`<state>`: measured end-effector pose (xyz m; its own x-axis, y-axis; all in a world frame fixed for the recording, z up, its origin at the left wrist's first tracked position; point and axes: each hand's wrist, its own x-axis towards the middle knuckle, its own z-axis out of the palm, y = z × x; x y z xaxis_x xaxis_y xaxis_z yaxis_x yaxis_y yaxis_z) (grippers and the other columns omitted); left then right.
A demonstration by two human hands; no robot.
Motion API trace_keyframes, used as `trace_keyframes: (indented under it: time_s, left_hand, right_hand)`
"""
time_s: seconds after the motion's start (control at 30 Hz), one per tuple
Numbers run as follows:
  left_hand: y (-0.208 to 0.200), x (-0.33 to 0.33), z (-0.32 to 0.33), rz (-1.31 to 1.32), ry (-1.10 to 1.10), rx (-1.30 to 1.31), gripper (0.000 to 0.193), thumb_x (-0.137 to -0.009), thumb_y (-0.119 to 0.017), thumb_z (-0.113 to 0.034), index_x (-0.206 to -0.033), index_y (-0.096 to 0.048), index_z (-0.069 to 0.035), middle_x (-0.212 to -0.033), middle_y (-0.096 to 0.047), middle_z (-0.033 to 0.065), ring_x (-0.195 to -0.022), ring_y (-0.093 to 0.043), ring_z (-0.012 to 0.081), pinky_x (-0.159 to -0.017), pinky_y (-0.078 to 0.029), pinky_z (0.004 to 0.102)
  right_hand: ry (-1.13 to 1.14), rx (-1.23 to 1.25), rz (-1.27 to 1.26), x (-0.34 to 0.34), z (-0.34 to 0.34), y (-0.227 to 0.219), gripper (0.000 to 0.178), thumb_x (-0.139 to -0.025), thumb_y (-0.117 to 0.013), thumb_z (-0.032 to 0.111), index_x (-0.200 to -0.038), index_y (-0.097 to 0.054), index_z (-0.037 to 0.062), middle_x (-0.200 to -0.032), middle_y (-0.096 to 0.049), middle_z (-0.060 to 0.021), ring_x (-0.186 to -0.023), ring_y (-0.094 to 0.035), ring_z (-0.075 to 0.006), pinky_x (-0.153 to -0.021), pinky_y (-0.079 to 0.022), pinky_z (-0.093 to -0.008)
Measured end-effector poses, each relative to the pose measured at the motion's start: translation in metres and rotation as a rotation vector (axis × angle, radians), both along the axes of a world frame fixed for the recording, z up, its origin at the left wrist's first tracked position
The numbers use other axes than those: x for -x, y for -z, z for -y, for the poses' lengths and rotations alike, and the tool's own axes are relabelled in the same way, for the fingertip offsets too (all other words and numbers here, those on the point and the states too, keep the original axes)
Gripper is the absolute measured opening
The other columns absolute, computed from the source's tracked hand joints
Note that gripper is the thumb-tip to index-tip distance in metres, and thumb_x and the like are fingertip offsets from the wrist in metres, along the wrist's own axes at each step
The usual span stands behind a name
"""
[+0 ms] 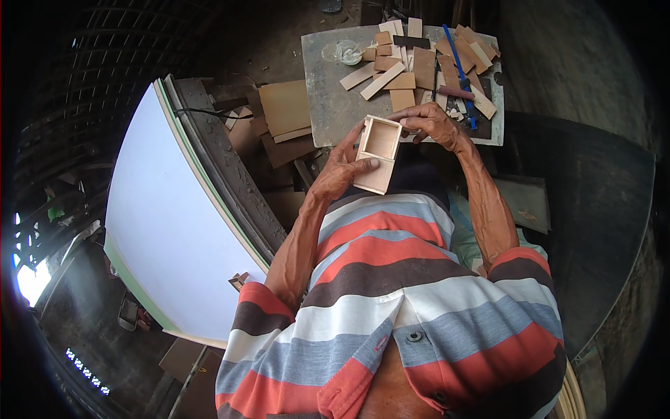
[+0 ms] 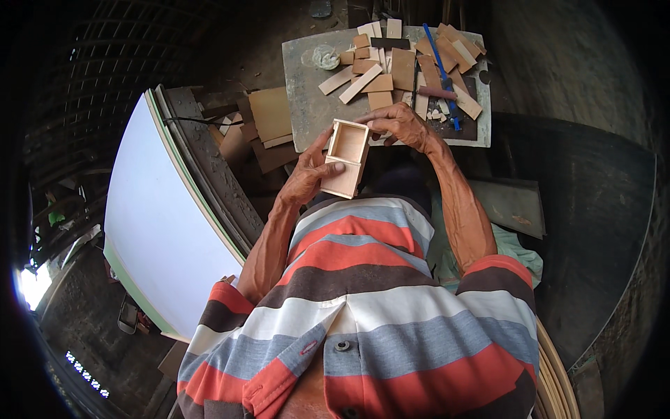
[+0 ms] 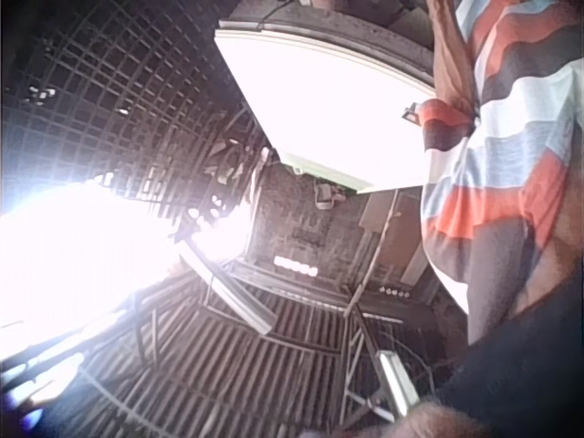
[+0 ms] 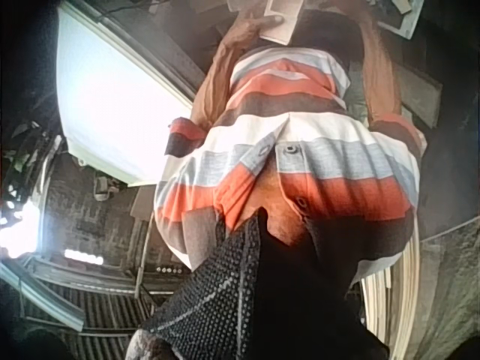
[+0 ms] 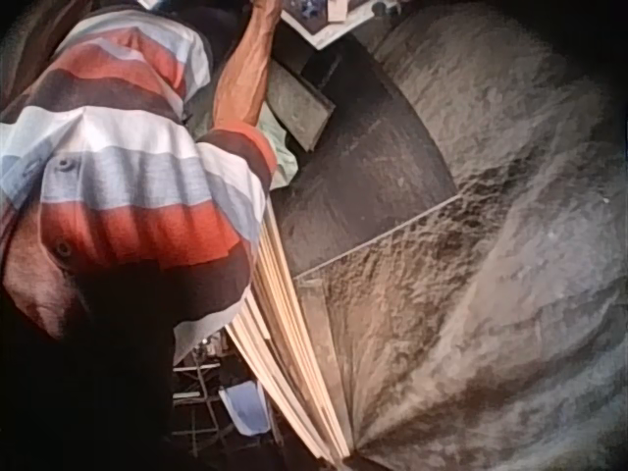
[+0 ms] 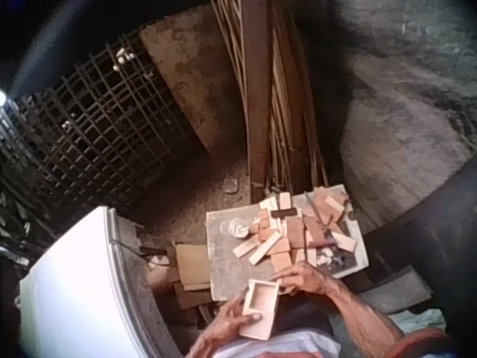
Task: The person assembles small wooden boxes by hand, picking up pre-cut wooden pieces and fitting them together to form a rectangular structure. The person repeatedly aligns the pieces, presses the joints, and checks the fit of the assembled box.
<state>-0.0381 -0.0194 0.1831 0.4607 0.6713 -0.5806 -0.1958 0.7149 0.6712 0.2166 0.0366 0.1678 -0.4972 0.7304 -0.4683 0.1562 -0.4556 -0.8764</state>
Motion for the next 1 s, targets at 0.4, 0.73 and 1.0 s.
trace_keyframes:
  time_s: [0.4, 0.73, 1.0]
  left_hand:
    - [-0.0021, -0.0008, 0.0024, 0.002, -0.010, 0.026, 0.095, -0.078, -0.078, -0.007, -0.154, -0.022, -0.005, -0.130, -0.058, 0.0156, -0.115, -0.059, 0.0227, -0.099, -0.047, 0.0345]
    - [0.0016, -0.0013, 0.0026, 0.019, 0.005, 0.017, 0.097, -0.077, -0.079, -0.008, -0.154, -0.020, -0.003, -0.132, -0.056, 0.0166, -0.117, -0.058, 0.0231, -0.101, -0.045, 0.0350]
    - [0.0034, -0.0013, 0.0040, -0.008, 0.005, 0.006, 0.096, -0.078, -0.078, -0.008, -0.154, -0.019, -0.002, -0.130, -0.057, 0.0175, -0.115, -0.059, 0.0238, -0.099, -0.046, 0.0346]
  right_hand:
    - [-0.003, -0.014, 0.021, -0.0003, 0.0034, -0.0008, 0.037, -0.087, -0.058, 0.022, -0.118, -0.069, 0.0055, -0.087, -0.068, -0.0059, -0.077, -0.061, -0.0120, -0.059, -0.054, -0.0261]
    - [-0.007, -0.012, 0.045, -0.0015, 0.0039, -0.0052, 0.038, -0.086, -0.057, 0.023, -0.118, -0.070, 0.0069, -0.086, -0.068, -0.0064, -0.077, -0.062, -0.0126, -0.060, -0.055, -0.0270]
    - [-0.023, -0.034, 0.053, -0.0023, 0.0038, -0.0074, 0.038, -0.087, -0.056, 0.023, -0.119, -0.070, 0.0071, -0.089, -0.070, -0.0062, -0.079, -0.063, -0.0128, -0.060, -0.056, -0.0263]
